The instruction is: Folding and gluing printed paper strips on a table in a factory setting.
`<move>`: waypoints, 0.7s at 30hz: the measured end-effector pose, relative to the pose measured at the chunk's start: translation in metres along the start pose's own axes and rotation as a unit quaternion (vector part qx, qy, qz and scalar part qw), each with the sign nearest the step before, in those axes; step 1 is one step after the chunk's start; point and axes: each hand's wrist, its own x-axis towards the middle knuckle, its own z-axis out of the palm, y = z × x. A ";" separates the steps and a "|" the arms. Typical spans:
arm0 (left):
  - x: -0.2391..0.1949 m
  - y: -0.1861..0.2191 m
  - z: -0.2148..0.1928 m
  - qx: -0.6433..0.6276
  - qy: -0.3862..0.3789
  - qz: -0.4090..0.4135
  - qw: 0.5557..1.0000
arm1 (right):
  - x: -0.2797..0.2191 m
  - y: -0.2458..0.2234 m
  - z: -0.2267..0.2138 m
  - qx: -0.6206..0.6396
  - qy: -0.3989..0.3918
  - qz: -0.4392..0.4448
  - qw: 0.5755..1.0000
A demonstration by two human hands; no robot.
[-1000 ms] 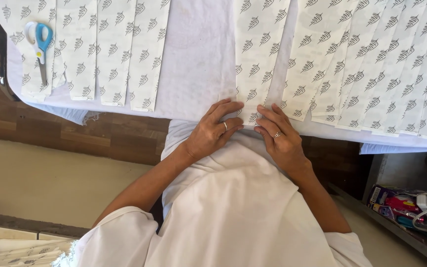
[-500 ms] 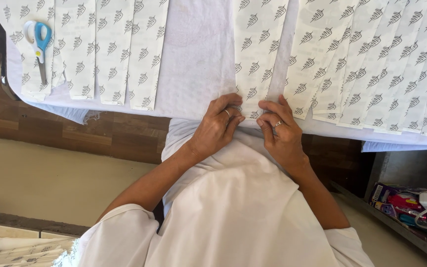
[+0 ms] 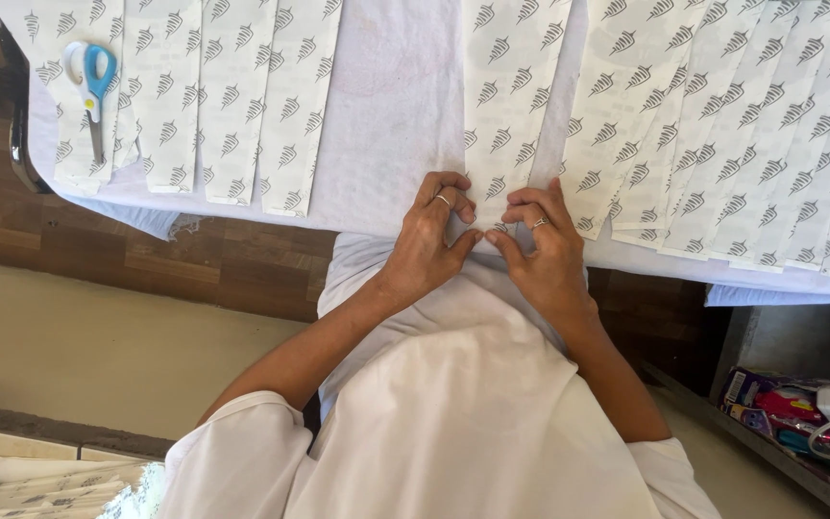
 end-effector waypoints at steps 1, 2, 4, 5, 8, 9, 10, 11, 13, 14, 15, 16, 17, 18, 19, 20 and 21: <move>-0.001 -0.004 0.000 0.001 0.000 0.000 1.000 | 0.001 0.000 -0.004 0.001 0.000 0.000 1.000; -0.003 -0.007 0.000 -0.008 -0.005 -0.008 1.000 | 0.001 0.000 -0.009 0.027 -0.010 0.007 1.000; -0.004 -0.005 -0.001 -0.016 -0.009 -0.014 1.000 | -0.001 0.001 -0.015 0.052 -0.020 0.014 0.998; -0.003 -0.001 -0.002 -0.012 -0.011 -0.013 1.000 | -0.001 0.003 -0.016 0.050 -0.025 0.016 0.998; -0.004 0.000 0.004 0.007 0.003 -0.003 1.000 | 0.000 0.002 -0.018 0.046 -0.031 0.014 0.998; -0.005 -0.003 0.008 0.022 0.018 0.004 1.000 | 0.001 0.001 -0.019 0.043 -0.032 0.012 0.998; -0.007 -0.005 0.014 0.024 0.021 0.003 0.999 | 0.001 0.000 -0.019 0.045 -0.035 0.010 0.998; -0.008 -0.007 0.020 0.079 0.034 0.011 0.996 | 0.001 -0.001 -0.020 0.035 -0.034 0.010 0.999; -0.011 -0.010 0.023 0.139 0.053 0.015 0.989 | 0.002 -0.005 -0.021 0.032 -0.036 0.005 0.999; -0.011 -0.011 0.021 0.134 0.039 0.014 0.990 | 0.003 -0.008 -0.021 0.037 -0.030 0.008 0.999; -0.011 -0.013 0.020 0.130 0.025 0.012 0.991 | 0.004 -0.010 -0.022 0.042 -0.024 0.012 0.999; -0.012 -0.016 0.017 0.131 0.030 0.009 0.991 | 0.004 -0.009 -0.022 0.044 -0.029 0.009 0.999; -0.014 -0.019 0.015 0.110 0.015 0.005 0.994 | 0.004 -0.008 -0.022 0.039 -0.027 0.005 0.999; -0.015 -0.022 0.013 0.088 -0.001 0.002 0.996 | 0.004 -0.008 -0.021 0.034 -0.024 0.002 0.999; -0.016 -0.021 0.012 0.089 0.003 0.000 0.996 | 0.003 -0.006 -0.020 0.035 -0.027 0.000 0.999; -0.016 -0.020 0.012 0.076 -0.001 -0.003 0.997 | 0.002 -0.005 -0.018 0.035 -0.019 0.002 0.999; -0.015 -0.019 0.011 0.062 -0.005 -0.005 0.998 | 0.002 -0.003 -0.016 0.035 -0.011 0.005 0.999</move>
